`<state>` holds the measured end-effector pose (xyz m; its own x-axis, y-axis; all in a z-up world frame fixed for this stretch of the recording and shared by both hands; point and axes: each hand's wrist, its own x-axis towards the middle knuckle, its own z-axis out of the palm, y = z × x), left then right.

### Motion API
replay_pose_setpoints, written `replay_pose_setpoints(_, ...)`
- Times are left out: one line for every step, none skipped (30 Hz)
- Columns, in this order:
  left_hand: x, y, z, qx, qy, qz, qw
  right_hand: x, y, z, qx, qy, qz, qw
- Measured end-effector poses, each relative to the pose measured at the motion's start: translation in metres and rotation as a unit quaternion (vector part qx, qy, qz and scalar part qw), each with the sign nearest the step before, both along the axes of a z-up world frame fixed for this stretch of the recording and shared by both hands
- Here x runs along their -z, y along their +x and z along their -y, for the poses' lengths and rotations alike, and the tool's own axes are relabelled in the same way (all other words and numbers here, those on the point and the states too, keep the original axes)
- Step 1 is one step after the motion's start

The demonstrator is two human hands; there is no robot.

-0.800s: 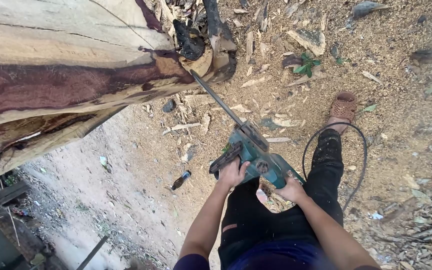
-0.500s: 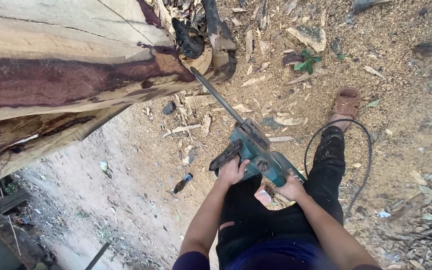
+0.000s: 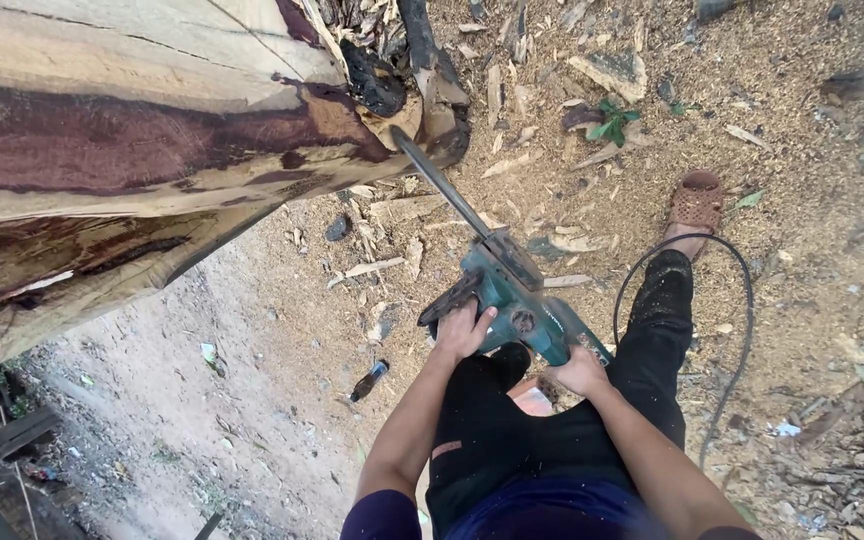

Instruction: Sawing through a large wooden log using a handheld electric chainsaw.

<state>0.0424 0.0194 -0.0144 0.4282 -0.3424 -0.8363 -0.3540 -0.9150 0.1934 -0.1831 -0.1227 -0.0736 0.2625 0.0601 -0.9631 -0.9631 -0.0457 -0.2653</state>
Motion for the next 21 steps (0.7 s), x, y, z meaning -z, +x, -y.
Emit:
replay_pose_setpoints(-0.011,-0.001,0.012,0.0,0.0,-0.001,1.0,0.001,-0.001,-0.001,0.0,0.0,-0.001,1.0)
replay_pose_setpoints(-0.022,-0.001,0.025,-0.001,0.031,-0.011,0.999,0.001,-0.002,-0.001,0.013,0.011,0.01,1.0)
replay_pose_setpoints(-0.032,-0.001,0.04,-0.005,0.061,-0.019,0.998,0.003,-0.001,0.001,0.024,0.022,0.023,0.999)
replay_pose_setpoints(-0.039,-0.006,0.046,-0.006,0.06,-0.017,0.998,0.003,-0.002,0.005,0.023,0.021,0.025,0.999)
replay_pose_setpoints(-0.049,-0.01,0.05,-0.027,0.068,-0.031,0.997,0.0,-0.003,0.006,0.026,0.022,0.04,0.999)
replay_pose_setpoints(-0.059,-0.015,0.055,-0.049,0.077,-0.044,0.995,-0.002,-0.005,0.009,0.029,0.023,0.054,0.998)
replay_pose_setpoints(-0.072,-0.018,0.062,-0.047,0.08,-0.043,0.995,-0.004,-0.004,0.011,0.032,0.025,0.054,0.998)
replay_pose_setpoints(-0.084,-0.022,0.069,-0.042,0.096,-0.031,0.994,-0.006,-0.004,0.014,0.035,0.036,0.072,0.996)
replay_pose_setpoints(-0.096,-0.026,0.078,-0.04,0.111,-0.018,0.993,-0.008,-0.003,0.019,0.036,0.047,0.091,0.994)
replay_pose_setpoints(-0.101,-0.029,0.083,-0.04,0.114,-0.016,0.993,0.006,-0.01,0.015,0.036,0.049,0.093,0.994)
replay_pose_setpoints(-0.106,-0.031,0.087,-0.036,0.111,0.004,0.993,0.019,-0.017,0.009,0.059,0.06,0.116,0.99)
replay_pose_setpoints(-0.112,-0.035,0.091,-0.031,0.108,0.024,0.993,0.032,-0.024,0.003,0.081,0.071,0.139,0.984)
replay_pose_setpoints(-0.113,-0.033,0.093,-0.029,0.111,0.027,0.993,0.034,-0.023,0.004,0.083,0.074,0.143,0.984)
replay_pose_setpoints(-0.114,-0.031,0.095,-0.021,0.118,0.043,0.992,0.035,-0.022,0.006,0.087,0.087,0.152,0.981)
replay_pose_setpoints(-0.114,-0.03,0.097,-0.01,0.126,0.055,0.99,0.036,-0.024,0.006,0.093,0.099,0.159,0.978)
replay_pose_setpoints(-0.108,-0.029,0.095,-0.007,0.129,0.055,0.99,0.027,-0.015,0.017,0.097,0.101,0.159,0.977)
replay_pose_setpoints(-0.103,-0.029,0.091,-0.003,0.126,0.059,0.99,0.018,-0.009,0.028,0.076,0.097,0.156,0.98)
replay_pose_setpoints(-0.098,-0.029,0.087,0.0,0.122,0.062,0.991,0.009,-0.002,0.039,0.055,0.093,0.153,0.982)
replay_pose_setpoints(-0.095,-0.027,0.085,0.005,0.126,0.061,0.99,-0.001,0.004,0.049,0.06,0.097,0.152,0.982)
replay_pose_setpoints(-0.091,-0.026,0.082,0.009,0.124,0.059,0.99,-0.011,0.01,0.059,0.053,0.098,0.141,0.984)
replay_pose_setpoints(-0.087,-0.027,0.079,0.013,0.122,0.053,0.991,-0.022,0.014,0.071,0.045,0.099,0.127,0.986)
